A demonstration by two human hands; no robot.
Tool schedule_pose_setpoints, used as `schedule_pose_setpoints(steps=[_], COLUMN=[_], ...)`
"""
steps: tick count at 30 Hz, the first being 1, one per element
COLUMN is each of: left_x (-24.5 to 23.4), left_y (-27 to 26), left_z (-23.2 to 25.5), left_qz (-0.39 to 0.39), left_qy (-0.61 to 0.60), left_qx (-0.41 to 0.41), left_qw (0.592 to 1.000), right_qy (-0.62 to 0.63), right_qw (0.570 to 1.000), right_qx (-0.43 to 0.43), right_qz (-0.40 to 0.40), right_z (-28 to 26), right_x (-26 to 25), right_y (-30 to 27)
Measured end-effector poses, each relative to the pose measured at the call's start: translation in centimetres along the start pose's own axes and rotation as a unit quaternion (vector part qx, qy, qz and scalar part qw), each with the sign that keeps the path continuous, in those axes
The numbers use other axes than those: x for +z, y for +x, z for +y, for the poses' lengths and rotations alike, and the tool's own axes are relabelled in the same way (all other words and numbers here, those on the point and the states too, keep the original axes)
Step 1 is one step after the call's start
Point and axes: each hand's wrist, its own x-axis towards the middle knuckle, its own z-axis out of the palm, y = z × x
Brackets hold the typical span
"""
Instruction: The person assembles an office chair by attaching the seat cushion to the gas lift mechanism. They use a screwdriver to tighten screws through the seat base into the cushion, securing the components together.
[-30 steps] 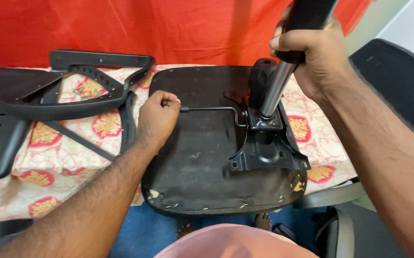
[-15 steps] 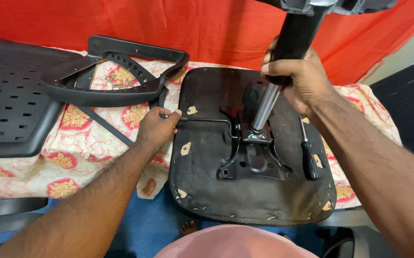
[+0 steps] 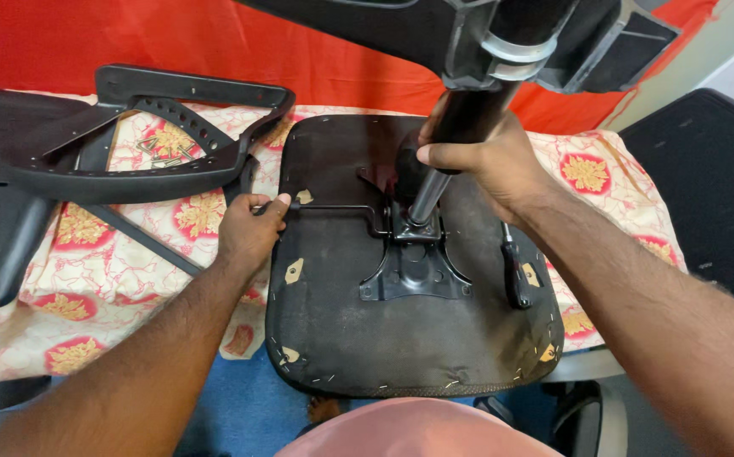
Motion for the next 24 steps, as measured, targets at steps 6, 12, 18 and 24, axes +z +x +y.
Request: schedule_pose_setpoints(steps=[6,12,18,24], left_x=[0.7,3.1,4.7,4.7], left_y=[-1.0,-7.8,-10.4,-10.4], left_z=[0.0,-1.8,-2.3,-0.2], left_qz=[0.071,0.149,-0.049,-0.179], left_qy=[-0.099,0.021,0.167,0.342], left_qx=[-0.02,-0.036,0.227,0.249], left_qw=[0.992,0.988,0.958,0.888], right_qy=[-0.073,-0.222,-0.329,-0.389], right_qw=[0.997,0.969,0.918,0.91], right_qx=[0.011,0.103,0.221,0.139], right_qz=[0.021,0.028,-0.001,-0.023], right_z=[1.0,6.6,12.8,14.8], right_x=[0.0,-2.2,-4.4,-5.0], right_y=[-0.9,-5.3,-12.2,-14.1])
